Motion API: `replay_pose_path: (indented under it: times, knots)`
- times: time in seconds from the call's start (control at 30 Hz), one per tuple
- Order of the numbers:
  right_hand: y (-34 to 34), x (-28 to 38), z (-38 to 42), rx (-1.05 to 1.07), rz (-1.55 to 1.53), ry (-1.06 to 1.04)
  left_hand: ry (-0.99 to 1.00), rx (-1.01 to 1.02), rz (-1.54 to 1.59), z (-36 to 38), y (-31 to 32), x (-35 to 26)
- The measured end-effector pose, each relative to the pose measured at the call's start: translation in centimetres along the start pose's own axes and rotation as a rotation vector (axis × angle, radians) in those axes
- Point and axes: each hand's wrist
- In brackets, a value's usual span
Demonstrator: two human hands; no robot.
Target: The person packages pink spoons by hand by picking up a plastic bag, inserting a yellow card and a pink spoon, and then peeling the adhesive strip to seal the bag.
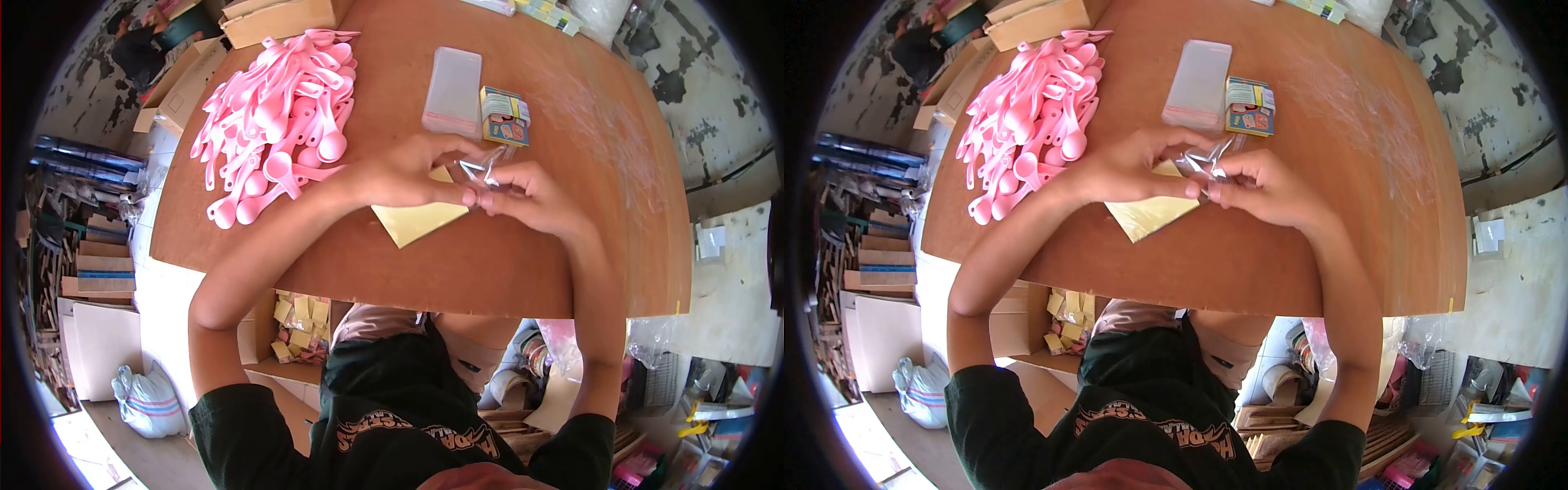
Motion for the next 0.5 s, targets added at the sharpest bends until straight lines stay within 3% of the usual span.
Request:
replay_pose_path:
  times: [0.1, 0.17, 0.23, 0.27, 0.37, 0.43, 0.5]
  knots:
    - [0.3, 0.5, 0.2, -0.031, 0.025, -0.065, -0.047, -0.018, 0.159, 0.9, 1.0, -0.1]
    - [-0.6, 1.1, 0.4, -0.072, 0.022, -0.054, -0.110, -0.047, 0.083, 1.9, 1.0, -0.8]
    - [-1.5, 1.0, 0.4, -0.302, -0.046, 0.000, -0.184, -0.080, 0.203, 2.4, 1.3, -0.5]
    - [-1.6, 0.7, -0.1, -0.403, -0.041, -0.070, -0.187, -0.042, 0.242, 2.8, 1.1, -0.3]
    - [-1.0, 1.1, -2.9, -0.499, -0.155, -0.039, -0.117, 0.107, 0.383, 3.4, 1.1, -0.6]
    - [0.4, 1.2, -5.3, -0.399, 0.046, -0.008, -0.015, 0.226, 0.474, 3.8, 1.0, -1.2]
    - [1.3, 0.0, -8.5, -0.243, 0.199, -0.152, 0.056, 0.320, 0.499, 4.0, 0.9, -1.2]
Point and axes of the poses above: each hand's wrist, its own z-axis away from the middle knuckle, its own y-axis out of the palm, x = y × z, and after that the axes turned 3 degrees about -y, right-handed
